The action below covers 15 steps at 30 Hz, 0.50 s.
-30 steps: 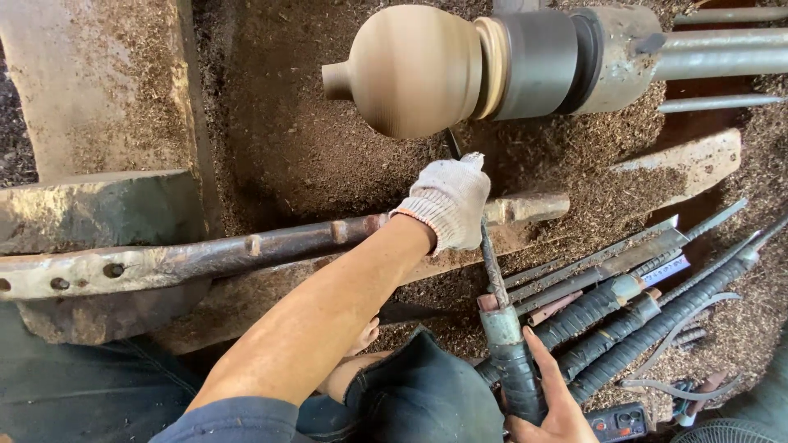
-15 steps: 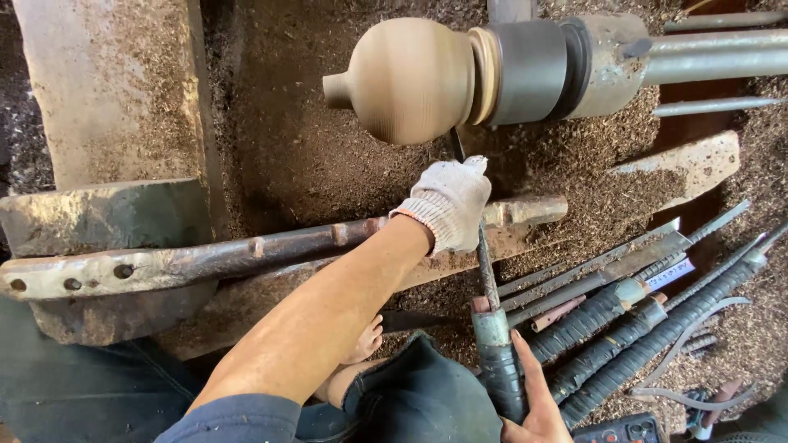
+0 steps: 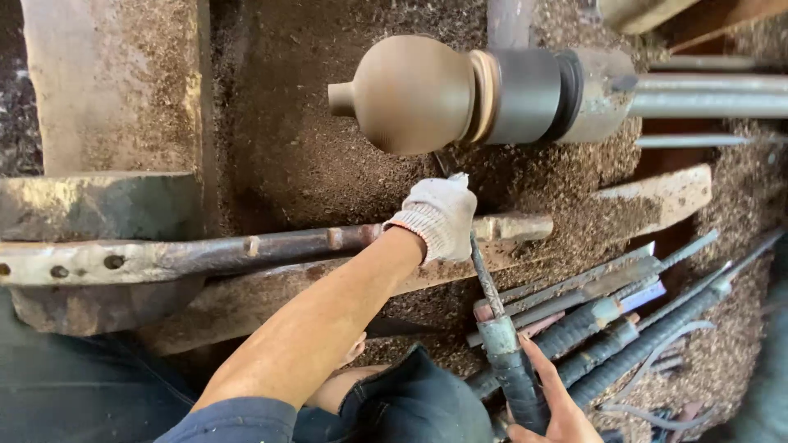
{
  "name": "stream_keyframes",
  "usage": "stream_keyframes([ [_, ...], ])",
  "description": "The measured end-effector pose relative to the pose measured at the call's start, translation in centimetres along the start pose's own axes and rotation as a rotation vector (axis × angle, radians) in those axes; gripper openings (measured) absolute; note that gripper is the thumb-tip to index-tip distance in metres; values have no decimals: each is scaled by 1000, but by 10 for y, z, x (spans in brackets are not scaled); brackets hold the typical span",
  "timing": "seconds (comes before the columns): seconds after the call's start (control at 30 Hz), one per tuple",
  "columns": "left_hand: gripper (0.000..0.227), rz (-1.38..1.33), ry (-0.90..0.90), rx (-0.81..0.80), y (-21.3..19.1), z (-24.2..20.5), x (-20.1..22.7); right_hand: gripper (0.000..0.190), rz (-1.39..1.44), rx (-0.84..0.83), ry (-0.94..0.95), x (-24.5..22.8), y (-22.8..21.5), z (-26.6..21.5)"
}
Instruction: The person shapes a wooden vessel spinning on a lathe, holding a chisel against the rotating wood with one hand while bracing the tool on a wooden rest. They occasionally steady the workpiece with a gloved hand and continue cutting the vessel's profile.
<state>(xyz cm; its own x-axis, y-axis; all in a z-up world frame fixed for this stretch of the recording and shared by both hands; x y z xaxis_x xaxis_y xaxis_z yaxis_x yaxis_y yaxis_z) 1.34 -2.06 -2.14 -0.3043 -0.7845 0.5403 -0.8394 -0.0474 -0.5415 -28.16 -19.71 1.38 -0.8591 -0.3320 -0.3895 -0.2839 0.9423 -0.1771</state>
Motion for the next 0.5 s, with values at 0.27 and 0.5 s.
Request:
stream_keyframes([
  [0.27,33,-33,-75,-2,5,0,-1,114,-89,-92,-107,16,-54,22],
  [0.5,27,-91,-108,59,5,-8,0,117,-163,-195,-122,68,-96,62],
])
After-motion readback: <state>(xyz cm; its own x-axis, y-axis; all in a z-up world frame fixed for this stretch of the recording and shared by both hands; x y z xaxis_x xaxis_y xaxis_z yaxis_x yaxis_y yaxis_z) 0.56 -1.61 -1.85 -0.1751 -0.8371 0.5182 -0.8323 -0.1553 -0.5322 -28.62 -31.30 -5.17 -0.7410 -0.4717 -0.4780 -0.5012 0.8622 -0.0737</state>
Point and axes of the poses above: each hand's wrist, its own z-axis towards the middle knuckle, its own y-axis out of the palm, x = y × z, the point moved 3 cm from there along z, towards the middle knuckle, and after that the axes turned 7 degrees about -z, right-handed, at the moved point
